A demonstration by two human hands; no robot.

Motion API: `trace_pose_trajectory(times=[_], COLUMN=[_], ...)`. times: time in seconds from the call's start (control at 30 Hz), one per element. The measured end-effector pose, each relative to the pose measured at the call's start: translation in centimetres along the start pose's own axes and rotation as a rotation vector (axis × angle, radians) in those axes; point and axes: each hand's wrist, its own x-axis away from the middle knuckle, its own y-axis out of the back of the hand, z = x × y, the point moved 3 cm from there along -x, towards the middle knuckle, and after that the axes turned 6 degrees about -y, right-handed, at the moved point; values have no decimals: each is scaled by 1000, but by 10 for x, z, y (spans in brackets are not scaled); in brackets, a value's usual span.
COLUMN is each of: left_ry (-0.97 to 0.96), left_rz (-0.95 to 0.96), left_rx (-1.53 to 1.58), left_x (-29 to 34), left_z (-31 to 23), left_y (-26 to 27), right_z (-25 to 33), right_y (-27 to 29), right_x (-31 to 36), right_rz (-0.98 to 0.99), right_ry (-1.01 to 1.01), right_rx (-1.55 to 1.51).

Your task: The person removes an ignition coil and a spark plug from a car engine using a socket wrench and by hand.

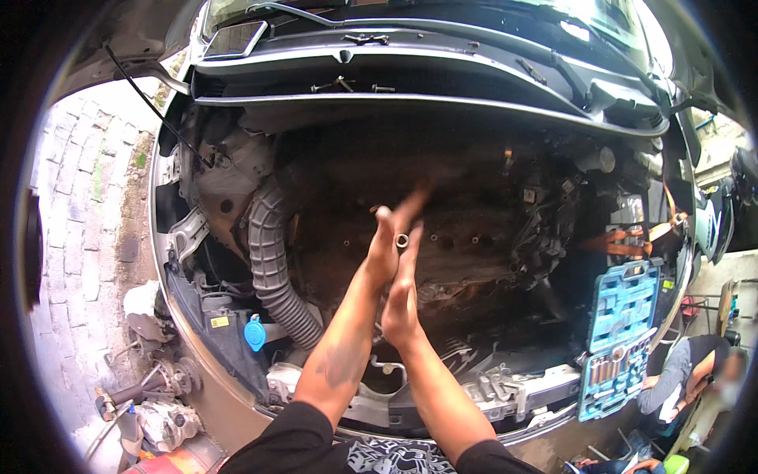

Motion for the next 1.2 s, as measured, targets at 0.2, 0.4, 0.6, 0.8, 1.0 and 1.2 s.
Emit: trace_pose_trajectory(times=[0.2, 0.4, 0.6, 0.8, 1.0, 1.2], left_ry=[-63, 56, -105, -73, -16, -30], left_rz=[-159, -195, -71, -139, -66, -50], left_rx=[-184, -72, -152, -100, -103, -272], left_x=[68, 43, 24, 69, 56, 20], left_z=[-33, -42, -30, -34, -35, -40], left_y=[-10, -33, -5, -36, -35, -7], right_z=[0, -11, 2, 8, 1, 10], right_y=[52, 30, 24, 56, 37, 24], right_x=[-46, -61, -51, -67, -68, -56], right_rz=[-41, 187, 143, 67, 229, 173], right_ry=[26, 78, -19, 4, -1, 68], right_rx=[-15, 167, -69, 83, 49, -69])
